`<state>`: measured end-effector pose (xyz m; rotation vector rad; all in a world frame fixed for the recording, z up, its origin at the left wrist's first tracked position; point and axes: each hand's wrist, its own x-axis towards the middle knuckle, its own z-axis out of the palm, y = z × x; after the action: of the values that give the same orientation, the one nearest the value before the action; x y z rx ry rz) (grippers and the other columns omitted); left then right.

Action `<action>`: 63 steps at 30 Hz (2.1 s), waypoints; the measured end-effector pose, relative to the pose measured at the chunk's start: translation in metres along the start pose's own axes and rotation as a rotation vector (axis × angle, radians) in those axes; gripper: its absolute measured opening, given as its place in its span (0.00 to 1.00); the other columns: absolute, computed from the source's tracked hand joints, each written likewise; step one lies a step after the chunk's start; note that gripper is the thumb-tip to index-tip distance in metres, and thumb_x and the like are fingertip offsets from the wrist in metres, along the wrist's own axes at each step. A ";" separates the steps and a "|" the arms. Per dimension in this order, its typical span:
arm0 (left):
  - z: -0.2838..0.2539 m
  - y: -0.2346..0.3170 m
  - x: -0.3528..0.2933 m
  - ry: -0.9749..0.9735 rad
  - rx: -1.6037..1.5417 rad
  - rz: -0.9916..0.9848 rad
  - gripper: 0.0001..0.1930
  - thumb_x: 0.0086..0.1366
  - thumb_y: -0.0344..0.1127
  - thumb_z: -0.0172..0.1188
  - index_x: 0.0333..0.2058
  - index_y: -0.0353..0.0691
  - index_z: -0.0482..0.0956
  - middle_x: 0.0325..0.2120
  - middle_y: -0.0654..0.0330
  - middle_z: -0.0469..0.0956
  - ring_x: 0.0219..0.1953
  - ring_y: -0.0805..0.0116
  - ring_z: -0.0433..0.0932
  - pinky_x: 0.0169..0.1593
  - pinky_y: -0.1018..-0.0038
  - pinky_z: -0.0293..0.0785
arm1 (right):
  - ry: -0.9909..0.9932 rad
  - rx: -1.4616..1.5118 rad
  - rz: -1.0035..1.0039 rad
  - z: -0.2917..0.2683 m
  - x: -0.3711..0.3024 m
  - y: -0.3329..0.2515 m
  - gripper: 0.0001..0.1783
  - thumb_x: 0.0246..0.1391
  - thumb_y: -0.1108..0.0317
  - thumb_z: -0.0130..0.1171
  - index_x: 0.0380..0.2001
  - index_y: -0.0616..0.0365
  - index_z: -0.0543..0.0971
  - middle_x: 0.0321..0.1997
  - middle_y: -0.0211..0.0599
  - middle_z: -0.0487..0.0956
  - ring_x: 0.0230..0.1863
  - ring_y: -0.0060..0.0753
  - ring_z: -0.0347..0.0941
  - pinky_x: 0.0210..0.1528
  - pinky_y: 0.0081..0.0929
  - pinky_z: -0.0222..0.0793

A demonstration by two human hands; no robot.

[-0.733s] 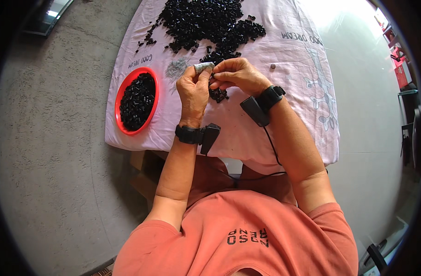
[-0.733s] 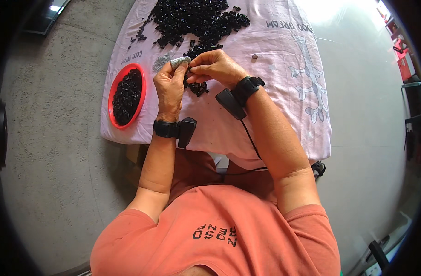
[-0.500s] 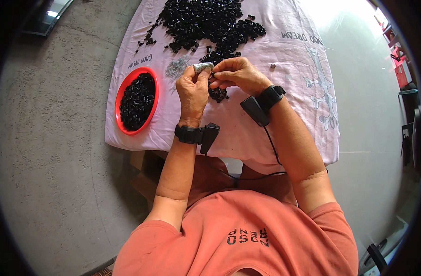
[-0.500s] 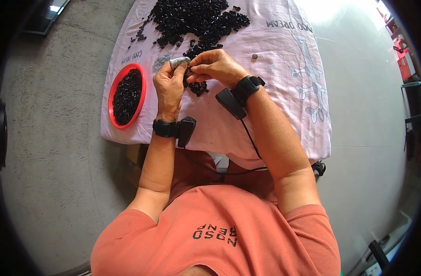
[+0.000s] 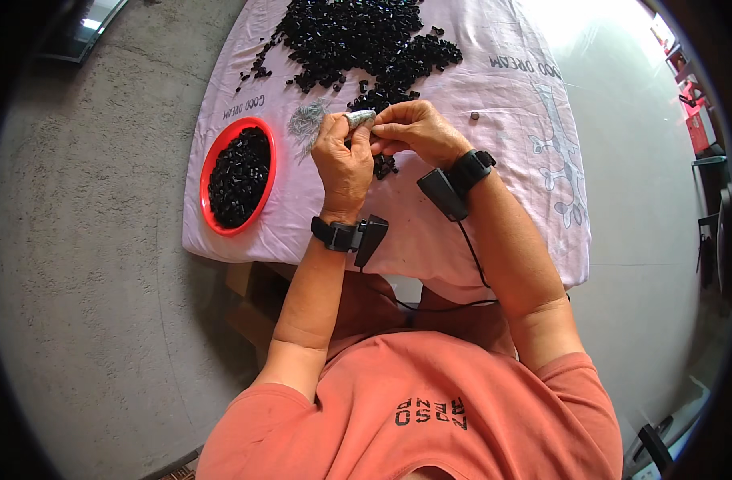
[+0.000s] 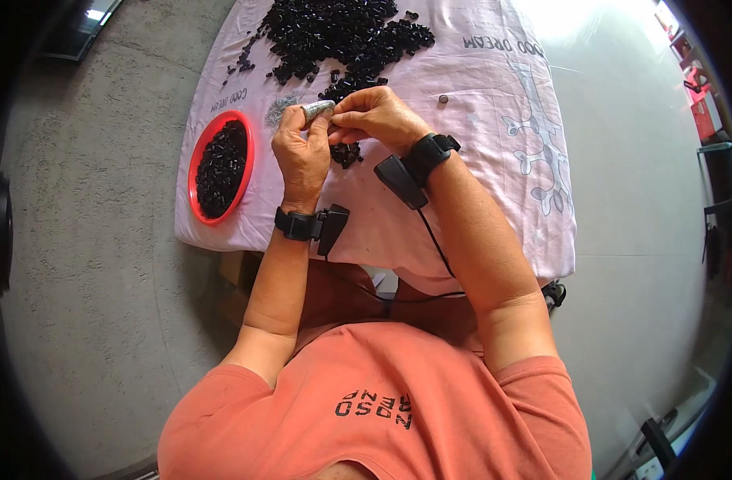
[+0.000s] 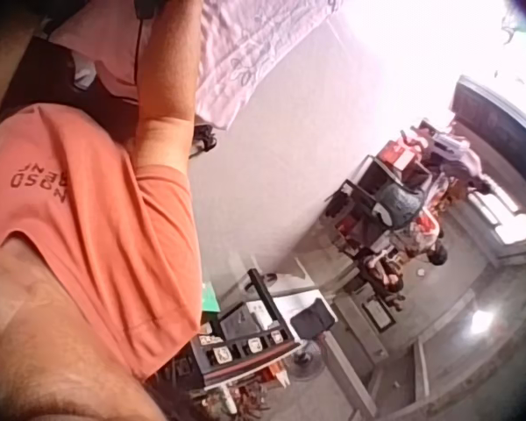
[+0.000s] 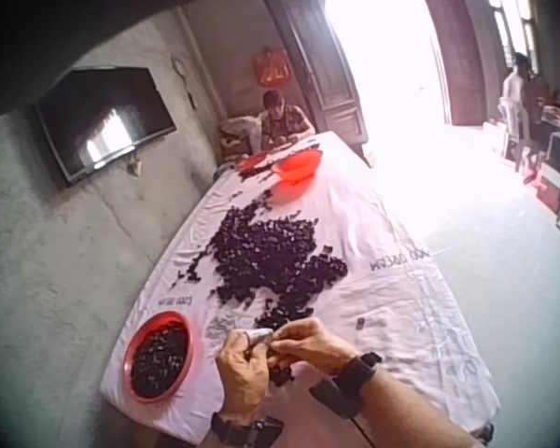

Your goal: The worker is manually inserting small metal components into black plastic parts at a workshop table.

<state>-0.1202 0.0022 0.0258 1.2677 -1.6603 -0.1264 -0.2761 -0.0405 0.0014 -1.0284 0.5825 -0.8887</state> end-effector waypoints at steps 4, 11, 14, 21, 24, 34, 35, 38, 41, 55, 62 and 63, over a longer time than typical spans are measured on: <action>0.001 0.000 0.000 -0.010 -0.038 -0.019 0.04 0.63 0.26 0.64 0.33 0.31 0.80 0.30 0.57 0.77 0.30 0.61 0.78 0.33 0.69 0.73 | 0.006 0.008 -0.028 -0.003 0.001 0.002 0.11 0.61 0.70 0.62 0.43 0.66 0.81 0.36 0.39 0.84 0.37 0.28 0.84 0.39 0.18 0.81; -0.001 0.003 -0.002 -0.025 -0.016 0.009 0.04 0.65 0.26 0.62 0.34 0.30 0.81 0.31 0.56 0.77 0.29 0.60 0.79 0.33 0.69 0.74 | 0.001 0.012 -0.037 -0.005 0.002 0.003 0.11 0.61 0.69 0.63 0.43 0.65 0.81 0.36 0.38 0.84 0.37 0.26 0.84 0.39 0.17 0.81; -0.001 0.002 -0.003 -0.025 -0.002 0.039 0.03 0.64 0.25 0.62 0.35 0.30 0.81 0.31 0.56 0.77 0.30 0.60 0.79 0.33 0.69 0.74 | 0.004 0.021 -0.035 -0.004 0.003 0.004 0.11 0.61 0.69 0.63 0.43 0.65 0.81 0.36 0.38 0.84 0.37 0.26 0.84 0.40 0.17 0.81; 0.000 0.002 -0.002 -0.038 -0.007 0.047 0.02 0.62 0.22 0.61 0.34 0.29 0.80 0.32 0.55 0.77 0.30 0.60 0.78 0.34 0.68 0.74 | 0.008 0.027 -0.039 -0.007 0.004 0.008 0.11 0.62 0.69 0.62 0.43 0.65 0.81 0.36 0.38 0.85 0.37 0.26 0.84 0.40 0.18 0.81; -0.002 0.001 -0.002 -0.058 0.015 0.073 0.02 0.62 0.22 0.61 0.33 0.29 0.79 0.32 0.55 0.77 0.30 0.59 0.78 0.33 0.68 0.74 | 0.005 -0.014 -0.025 -0.007 0.004 0.007 0.10 0.62 0.68 0.62 0.42 0.64 0.81 0.36 0.37 0.85 0.37 0.27 0.84 0.39 0.18 0.81; -0.014 -0.011 0.000 -0.140 -0.056 -0.036 0.06 0.67 0.27 0.59 0.32 0.31 0.79 0.28 0.56 0.75 0.27 0.64 0.73 0.31 0.69 0.69 | 0.052 -0.058 -0.011 -0.008 0.003 0.004 0.10 0.62 0.68 0.62 0.42 0.63 0.82 0.35 0.37 0.85 0.35 0.27 0.84 0.37 0.19 0.80; -0.018 -0.017 -0.001 -0.125 -0.067 -0.093 0.07 0.68 0.28 0.58 0.32 0.31 0.79 0.28 0.56 0.75 0.26 0.65 0.72 0.30 0.70 0.68 | 0.059 -0.063 -0.009 -0.010 0.003 0.004 0.10 0.62 0.67 0.62 0.42 0.63 0.82 0.35 0.37 0.85 0.34 0.26 0.84 0.37 0.20 0.80; -0.037 -0.033 -0.006 -0.089 -0.105 -0.219 0.05 0.67 0.28 0.60 0.35 0.32 0.82 0.25 0.58 0.76 0.25 0.72 0.71 0.30 0.73 0.67 | 0.088 -0.043 -0.013 -0.010 0.002 -0.001 0.10 0.62 0.67 0.62 0.41 0.63 0.82 0.35 0.37 0.84 0.34 0.26 0.83 0.36 0.20 0.80; -0.049 -0.048 -0.021 -0.163 -0.061 -0.269 0.06 0.66 0.27 0.61 0.39 0.33 0.83 0.29 0.60 0.81 0.29 0.77 0.76 0.34 0.77 0.72 | 0.114 -0.024 -0.043 -0.014 0.003 -0.001 0.10 0.62 0.66 0.62 0.41 0.63 0.82 0.36 0.38 0.84 0.34 0.26 0.83 0.36 0.19 0.80; -0.052 -0.056 -0.040 -0.177 0.142 -0.232 0.09 0.60 0.26 0.64 0.40 0.35 0.83 0.31 0.56 0.84 0.32 0.69 0.82 0.37 0.72 0.77 | 0.154 0.018 -0.056 -0.029 0.007 0.004 0.09 0.62 0.69 0.61 0.42 0.62 0.82 0.36 0.39 0.84 0.34 0.26 0.82 0.39 0.19 0.78; -0.042 -0.045 -0.033 -0.188 0.180 -0.263 0.07 0.54 0.30 0.68 0.32 0.36 0.81 0.29 0.53 0.82 0.31 0.58 0.82 0.37 0.65 0.77 | 0.117 -0.005 -0.076 -0.029 0.007 0.005 0.11 0.61 0.66 0.64 0.41 0.62 0.83 0.35 0.37 0.85 0.34 0.26 0.83 0.39 0.19 0.79; -0.040 -0.043 -0.032 -0.195 0.204 -0.259 0.08 0.53 0.30 0.69 0.31 0.36 0.81 0.29 0.54 0.81 0.31 0.57 0.82 0.37 0.65 0.77 | 0.119 -0.013 -0.074 -0.030 0.007 0.005 0.11 0.61 0.66 0.64 0.41 0.62 0.83 0.35 0.36 0.85 0.34 0.26 0.83 0.39 0.19 0.79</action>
<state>-0.0632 0.0264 -0.0006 1.6691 -1.6985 -0.2497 -0.2934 -0.0592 -0.0158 -1.0191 0.6545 -1.0172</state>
